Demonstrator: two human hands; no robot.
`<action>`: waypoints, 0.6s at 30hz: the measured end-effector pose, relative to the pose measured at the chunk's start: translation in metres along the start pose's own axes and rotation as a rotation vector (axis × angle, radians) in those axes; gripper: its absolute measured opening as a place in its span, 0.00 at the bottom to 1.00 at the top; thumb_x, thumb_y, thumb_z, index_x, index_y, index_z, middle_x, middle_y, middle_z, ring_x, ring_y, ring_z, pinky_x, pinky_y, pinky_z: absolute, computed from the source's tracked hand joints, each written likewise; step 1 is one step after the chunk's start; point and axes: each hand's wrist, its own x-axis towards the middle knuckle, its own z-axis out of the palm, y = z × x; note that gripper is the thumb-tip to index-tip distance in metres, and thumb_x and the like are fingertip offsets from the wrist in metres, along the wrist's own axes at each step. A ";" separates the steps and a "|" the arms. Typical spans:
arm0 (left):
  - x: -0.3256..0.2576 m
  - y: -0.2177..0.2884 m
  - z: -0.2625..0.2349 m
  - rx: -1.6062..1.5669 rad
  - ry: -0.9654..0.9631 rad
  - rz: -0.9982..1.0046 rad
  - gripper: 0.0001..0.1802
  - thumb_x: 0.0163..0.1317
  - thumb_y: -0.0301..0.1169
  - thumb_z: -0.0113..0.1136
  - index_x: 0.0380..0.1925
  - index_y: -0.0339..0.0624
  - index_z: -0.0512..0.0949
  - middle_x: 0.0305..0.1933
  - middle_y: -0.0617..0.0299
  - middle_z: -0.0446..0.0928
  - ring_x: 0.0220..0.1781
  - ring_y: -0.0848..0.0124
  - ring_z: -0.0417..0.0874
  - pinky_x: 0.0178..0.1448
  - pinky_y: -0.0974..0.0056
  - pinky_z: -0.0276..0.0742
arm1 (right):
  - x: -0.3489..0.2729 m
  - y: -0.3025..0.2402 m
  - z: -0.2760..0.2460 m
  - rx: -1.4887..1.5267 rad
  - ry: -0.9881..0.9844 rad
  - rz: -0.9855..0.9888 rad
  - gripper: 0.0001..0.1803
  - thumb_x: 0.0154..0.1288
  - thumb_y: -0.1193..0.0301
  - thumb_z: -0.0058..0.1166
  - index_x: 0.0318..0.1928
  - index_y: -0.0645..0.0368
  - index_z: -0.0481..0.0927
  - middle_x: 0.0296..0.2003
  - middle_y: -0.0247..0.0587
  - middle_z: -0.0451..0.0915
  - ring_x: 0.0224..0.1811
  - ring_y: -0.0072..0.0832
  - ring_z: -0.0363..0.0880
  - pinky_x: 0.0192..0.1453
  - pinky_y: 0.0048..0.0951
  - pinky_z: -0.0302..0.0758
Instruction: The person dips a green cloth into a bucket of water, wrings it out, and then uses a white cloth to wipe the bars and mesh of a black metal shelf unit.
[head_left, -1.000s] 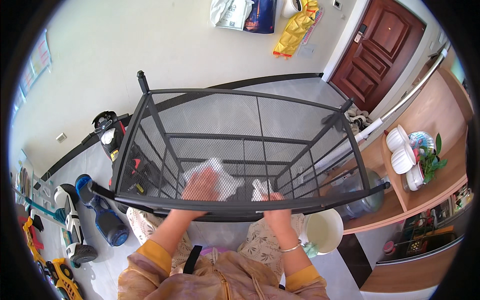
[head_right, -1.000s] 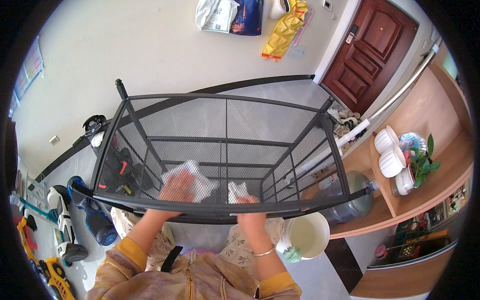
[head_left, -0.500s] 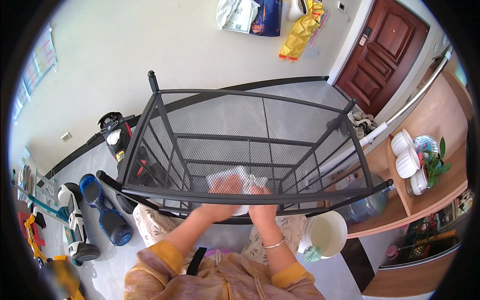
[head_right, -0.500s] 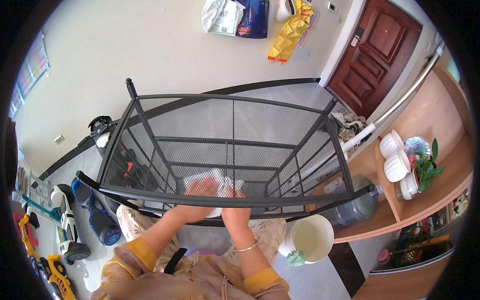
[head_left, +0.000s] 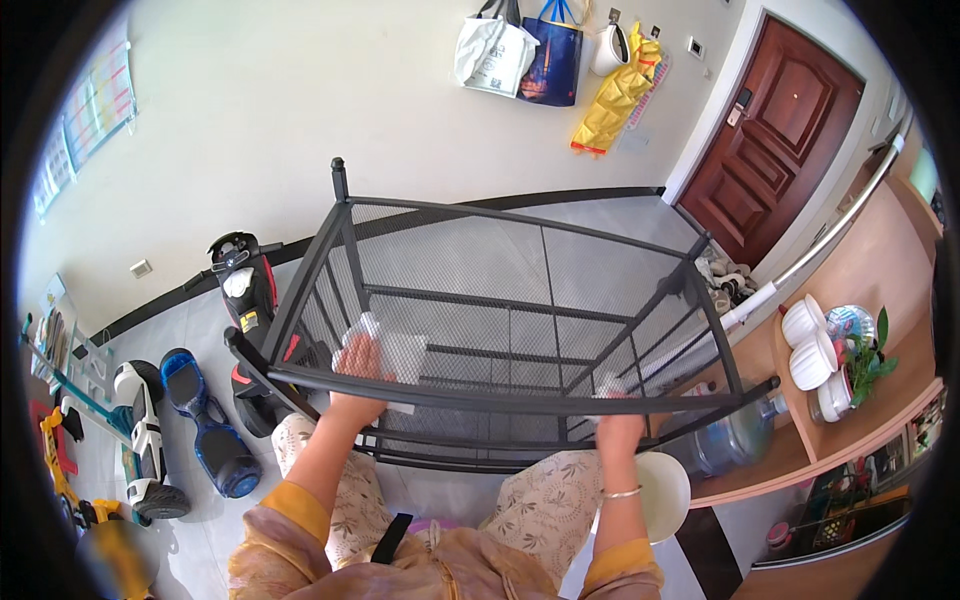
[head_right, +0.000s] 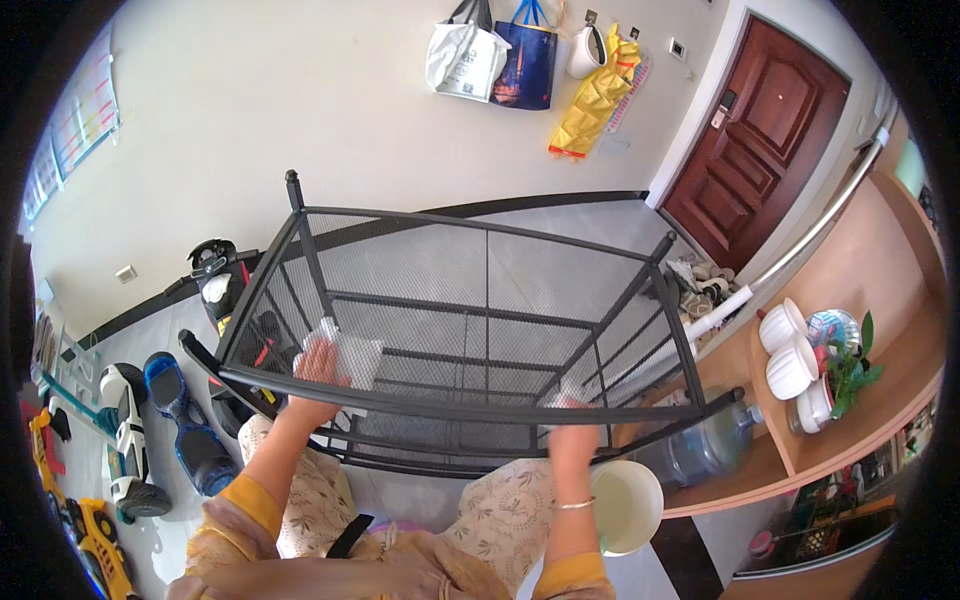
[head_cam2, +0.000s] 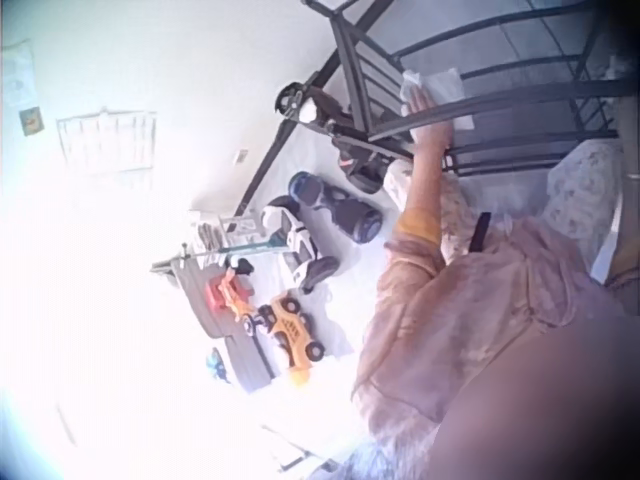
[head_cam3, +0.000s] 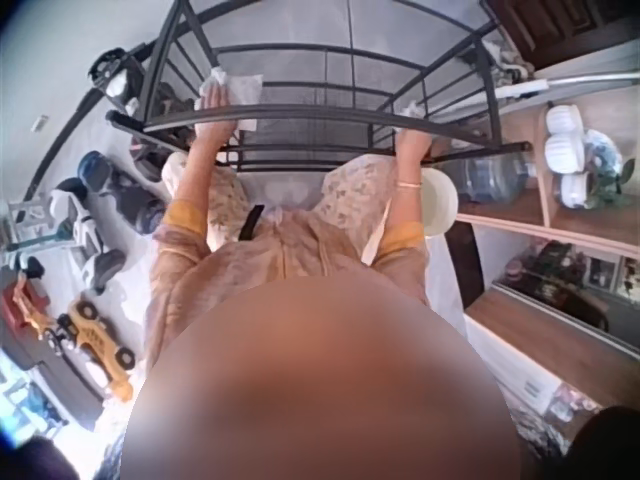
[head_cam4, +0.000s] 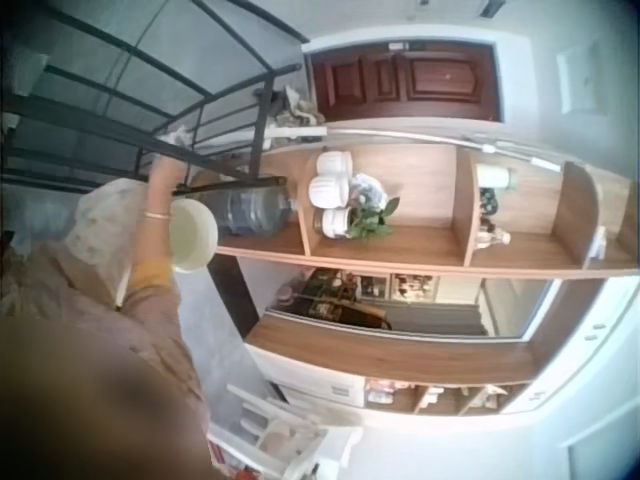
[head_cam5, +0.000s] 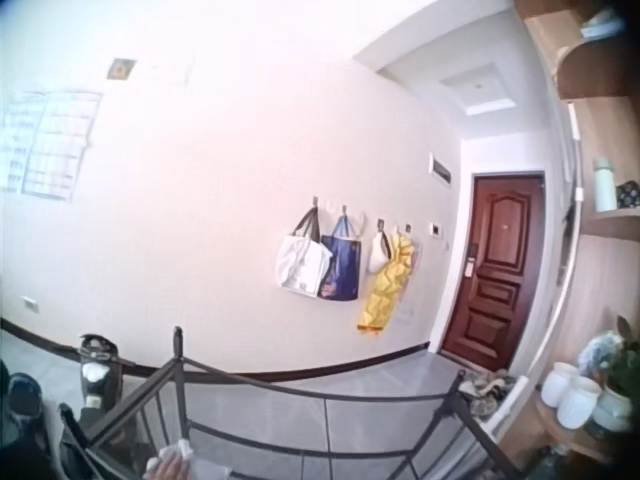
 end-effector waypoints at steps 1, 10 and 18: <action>-0.006 -0.001 0.007 0.024 0.070 0.030 0.39 0.62 0.44 0.52 0.67 0.29 0.58 0.72 0.41 0.55 0.75 0.48 0.54 0.76 0.47 0.47 | 0.007 0.019 0.001 0.021 0.062 -0.069 0.10 0.57 0.74 0.53 0.38 0.65 0.80 0.36 0.58 0.79 0.40 0.53 0.79 0.45 0.45 0.75; 0.012 0.085 0.006 -0.170 -0.199 0.151 0.35 0.68 0.44 0.39 0.67 0.29 0.57 0.73 0.42 0.55 0.76 0.49 0.52 0.77 0.47 0.45 | 0.013 -0.091 0.043 0.085 -0.285 -0.039 0.12 0.57 0.71 0.51 0.40 0.65 0.78 0.38 0.60 0.79 0.42 0.53 0.79 0.48 0.47 0.76; 0.001 0.154 -0.002 -0.153 -0.146 0.574 0.35 0.65 0.42 0.45 0.69 0.33 0.57 0.74 0.46 0.54 0.77 0.55 0.51 0.77 0.46 0.43 | -0.017 -0.083 0.051 0.425 -0.163 -0.236 0.06 0.58 0.75 0.53 0.36 0.59 0.79 0.28 0.50 0.76 0.30 0.45 0.78 0.33 0.40 0.76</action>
